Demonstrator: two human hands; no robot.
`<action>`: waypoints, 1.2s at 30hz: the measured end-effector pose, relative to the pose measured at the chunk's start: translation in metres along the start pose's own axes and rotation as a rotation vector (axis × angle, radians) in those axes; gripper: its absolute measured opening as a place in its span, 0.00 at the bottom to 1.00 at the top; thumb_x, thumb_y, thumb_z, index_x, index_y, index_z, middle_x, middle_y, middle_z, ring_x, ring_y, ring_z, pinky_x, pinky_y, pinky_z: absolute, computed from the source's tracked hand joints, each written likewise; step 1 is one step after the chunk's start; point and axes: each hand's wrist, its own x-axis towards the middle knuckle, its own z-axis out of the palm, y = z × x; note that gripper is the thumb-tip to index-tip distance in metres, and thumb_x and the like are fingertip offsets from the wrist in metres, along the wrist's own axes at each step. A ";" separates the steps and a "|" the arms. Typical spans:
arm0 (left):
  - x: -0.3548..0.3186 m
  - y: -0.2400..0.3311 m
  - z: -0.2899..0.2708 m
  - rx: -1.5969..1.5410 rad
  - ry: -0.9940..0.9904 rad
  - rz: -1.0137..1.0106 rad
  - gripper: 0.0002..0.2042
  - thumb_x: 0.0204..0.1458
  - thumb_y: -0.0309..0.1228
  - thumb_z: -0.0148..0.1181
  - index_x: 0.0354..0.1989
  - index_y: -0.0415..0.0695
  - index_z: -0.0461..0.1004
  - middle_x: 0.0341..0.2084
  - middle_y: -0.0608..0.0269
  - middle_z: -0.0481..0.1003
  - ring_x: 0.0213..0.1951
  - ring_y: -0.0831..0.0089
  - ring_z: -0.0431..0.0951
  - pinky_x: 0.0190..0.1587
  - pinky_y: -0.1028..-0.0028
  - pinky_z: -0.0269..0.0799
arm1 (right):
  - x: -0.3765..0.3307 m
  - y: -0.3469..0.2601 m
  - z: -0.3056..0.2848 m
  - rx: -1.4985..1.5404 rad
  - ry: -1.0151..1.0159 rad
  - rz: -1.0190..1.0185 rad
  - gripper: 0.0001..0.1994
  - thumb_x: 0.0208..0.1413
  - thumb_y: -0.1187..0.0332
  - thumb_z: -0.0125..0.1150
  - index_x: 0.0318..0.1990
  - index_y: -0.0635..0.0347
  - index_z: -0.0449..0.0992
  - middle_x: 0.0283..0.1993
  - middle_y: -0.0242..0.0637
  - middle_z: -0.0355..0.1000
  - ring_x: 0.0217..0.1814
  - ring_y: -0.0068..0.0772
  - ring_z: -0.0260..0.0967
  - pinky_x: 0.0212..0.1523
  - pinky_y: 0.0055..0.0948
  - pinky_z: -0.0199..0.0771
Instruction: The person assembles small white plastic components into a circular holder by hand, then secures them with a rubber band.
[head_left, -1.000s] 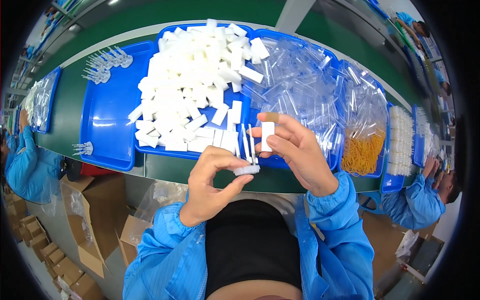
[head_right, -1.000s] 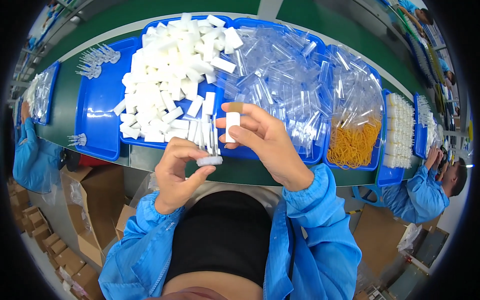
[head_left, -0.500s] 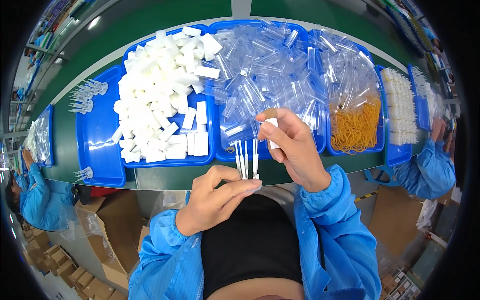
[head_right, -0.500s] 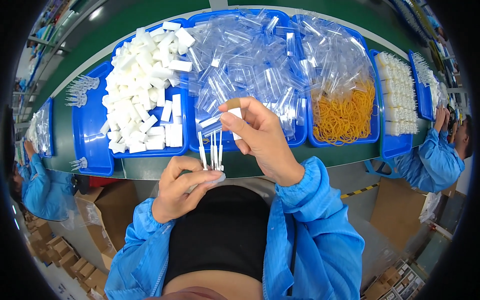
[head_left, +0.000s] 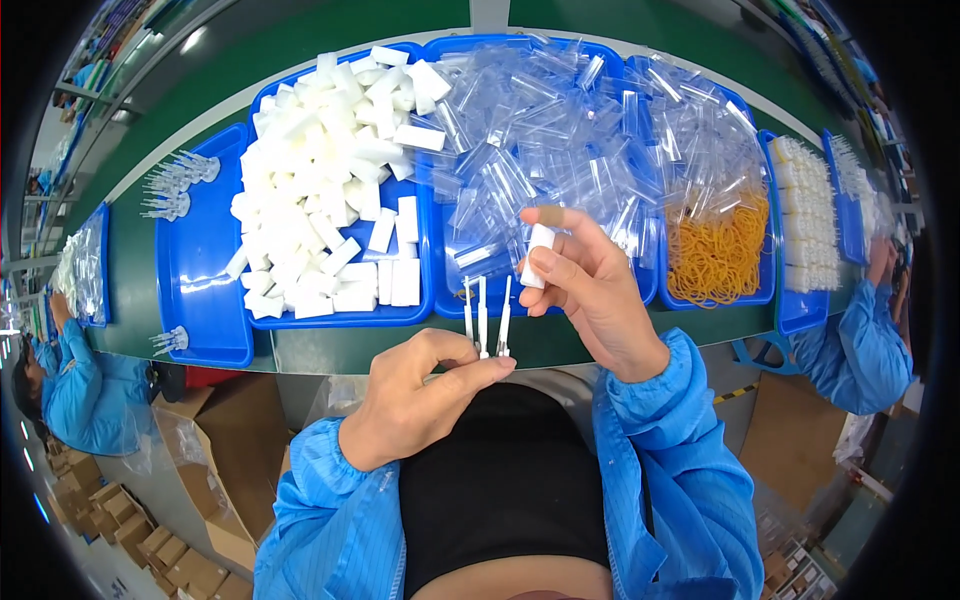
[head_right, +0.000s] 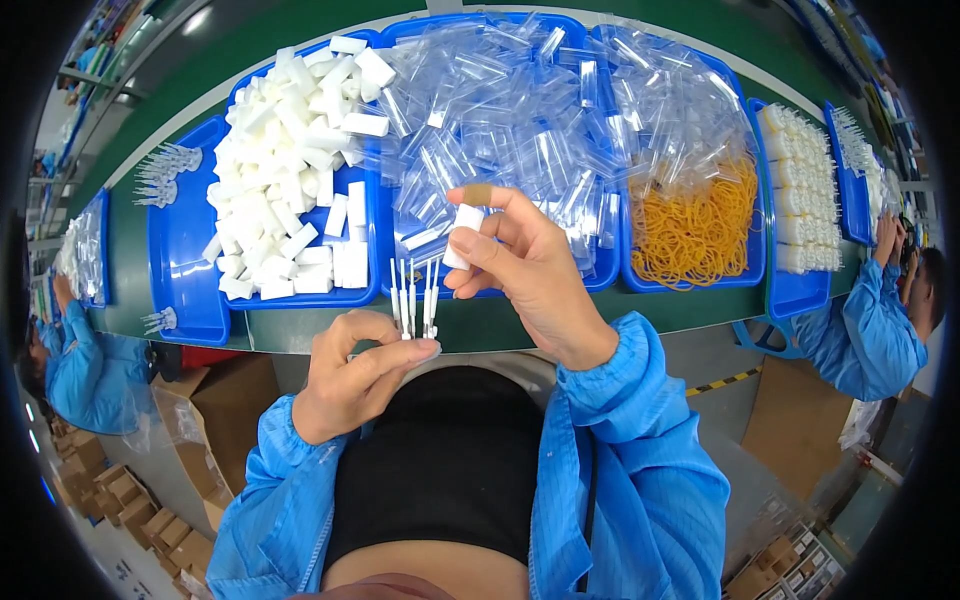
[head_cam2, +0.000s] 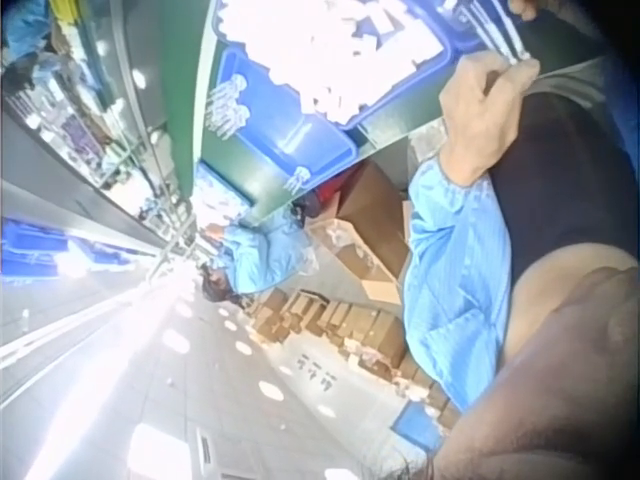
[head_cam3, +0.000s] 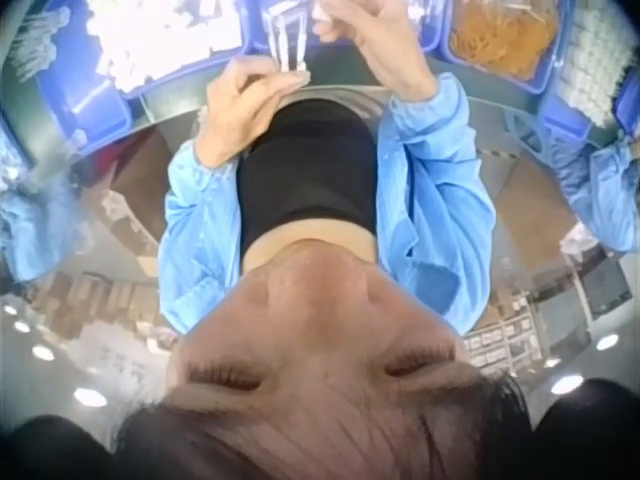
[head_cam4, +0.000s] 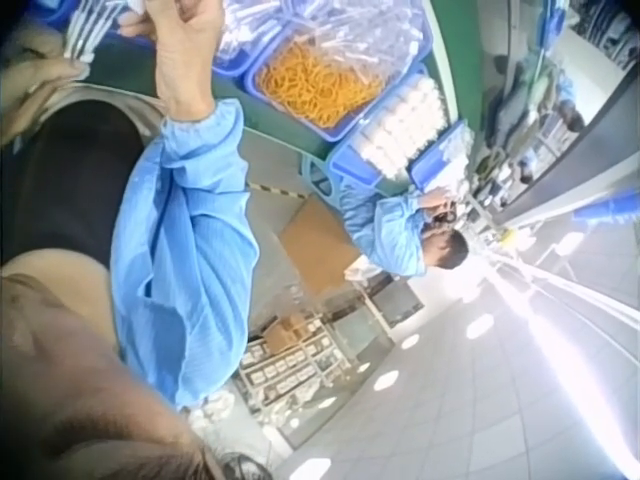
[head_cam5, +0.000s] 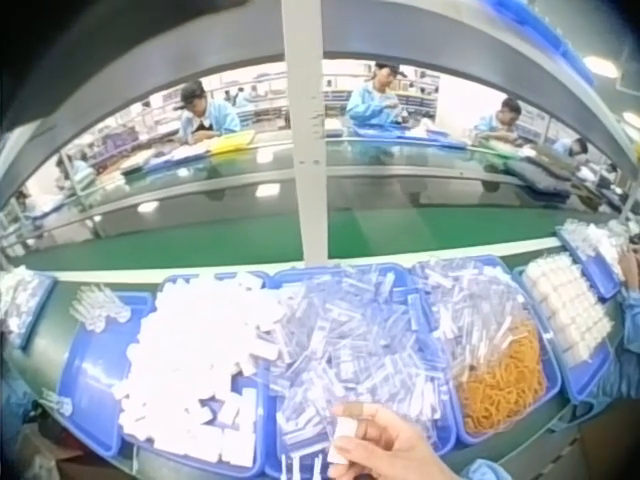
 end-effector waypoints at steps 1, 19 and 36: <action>0.000 0.001 0.000 -0.015 -0.001 0.000 0.18 0.41 0.19 0.70 0.43 0.47 0.81 0.31 0.63 0.71 0.29 0.70 0.76 0.27 0.74 0.73 | 0.000 -0.001 0.001 -0.007 0.009 0.007 0.23 0.62 0.66 0.61 0.62 0.63 0.65 0.43 0.39 0.75 0.39 0.27 0.77 0.40 0.23 0.79; -0.004 -0.006 0.001 -0.068 -0.024 -0.053 0.17 0.42 0.18 0.69 0.41 0.49 0.82 0.32 0.64 0.72 0.30 0.70 0.77 0.28 0.74 0.74 | -0.001 0.008 0.006 -0.344 -0.029 -0.137 0.12 0.61 0.74 0.56 0.52 0.65 0.75 0.37 0.33 0.76 0.38 0.18 0.73 0.37 0.17 0.74; -0.022 -0.024 -0.008 -0.077 0.069 -0.095 0.17 0.42 0.18 0.69 0.41 0.50 0.82 0.33 0.63 0.71 0.30 0.69 0.76 0.28 0.73 0.73 | 0.004 0.019 0.030 -0.296 -0.081 -0.122 0.12 0.63 0.71 0.57 0.52 0.65 0.74 0.37 0.36 0.78 0.36 0.20 0.74 0.38 0.20 0.76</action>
